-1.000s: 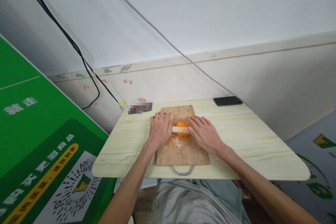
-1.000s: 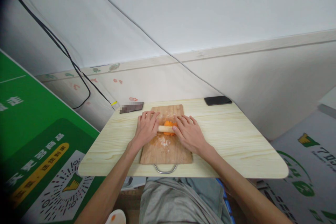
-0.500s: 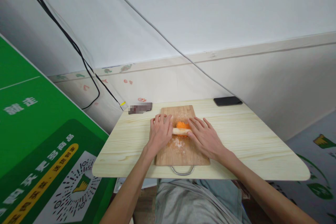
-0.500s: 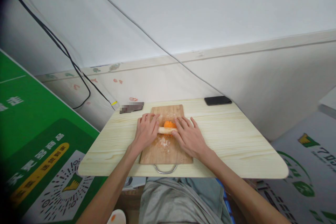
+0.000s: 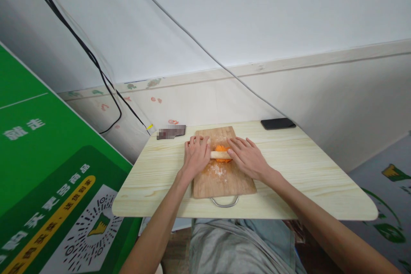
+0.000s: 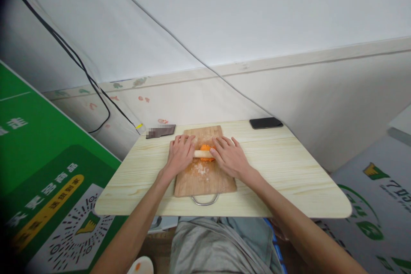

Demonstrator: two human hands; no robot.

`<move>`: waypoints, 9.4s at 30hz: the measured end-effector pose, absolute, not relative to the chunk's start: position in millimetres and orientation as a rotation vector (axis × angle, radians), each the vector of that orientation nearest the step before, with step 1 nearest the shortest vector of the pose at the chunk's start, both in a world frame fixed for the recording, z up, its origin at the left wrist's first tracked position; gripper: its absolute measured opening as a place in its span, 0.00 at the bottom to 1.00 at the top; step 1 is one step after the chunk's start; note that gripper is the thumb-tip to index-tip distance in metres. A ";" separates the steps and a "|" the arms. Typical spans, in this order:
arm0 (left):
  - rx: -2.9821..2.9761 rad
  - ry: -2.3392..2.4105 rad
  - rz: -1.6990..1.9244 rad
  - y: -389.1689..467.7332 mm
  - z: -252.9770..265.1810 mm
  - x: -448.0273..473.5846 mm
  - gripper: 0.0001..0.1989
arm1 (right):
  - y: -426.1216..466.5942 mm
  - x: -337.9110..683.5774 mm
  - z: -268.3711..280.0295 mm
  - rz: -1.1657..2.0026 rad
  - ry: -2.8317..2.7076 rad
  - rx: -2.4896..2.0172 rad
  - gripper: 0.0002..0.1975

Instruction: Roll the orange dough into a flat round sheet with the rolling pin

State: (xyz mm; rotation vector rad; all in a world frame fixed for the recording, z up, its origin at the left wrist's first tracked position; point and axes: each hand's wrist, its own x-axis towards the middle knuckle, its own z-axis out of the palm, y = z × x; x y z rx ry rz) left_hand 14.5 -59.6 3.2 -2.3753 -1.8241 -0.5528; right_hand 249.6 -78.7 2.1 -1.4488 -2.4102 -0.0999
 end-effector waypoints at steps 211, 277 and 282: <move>-2.422 -1.837 -0.551 -44.1 -3.4 10.7 0.19 | -67.5 243.3 6.2 -0.138 -2.429 -1.453 0.37; -2.388 -1.855 -0.508 -43.2 -20.1 7.2 0.29 | -52.6 239.3 16.3 -0.177 -2.518 -1.417 0.38; -2.336 -1.867 -0.505 -27.7 -18.0 10.2 0.28 | -36.9 238.1 17.3 -0.099 -2.518 -1.485 0.38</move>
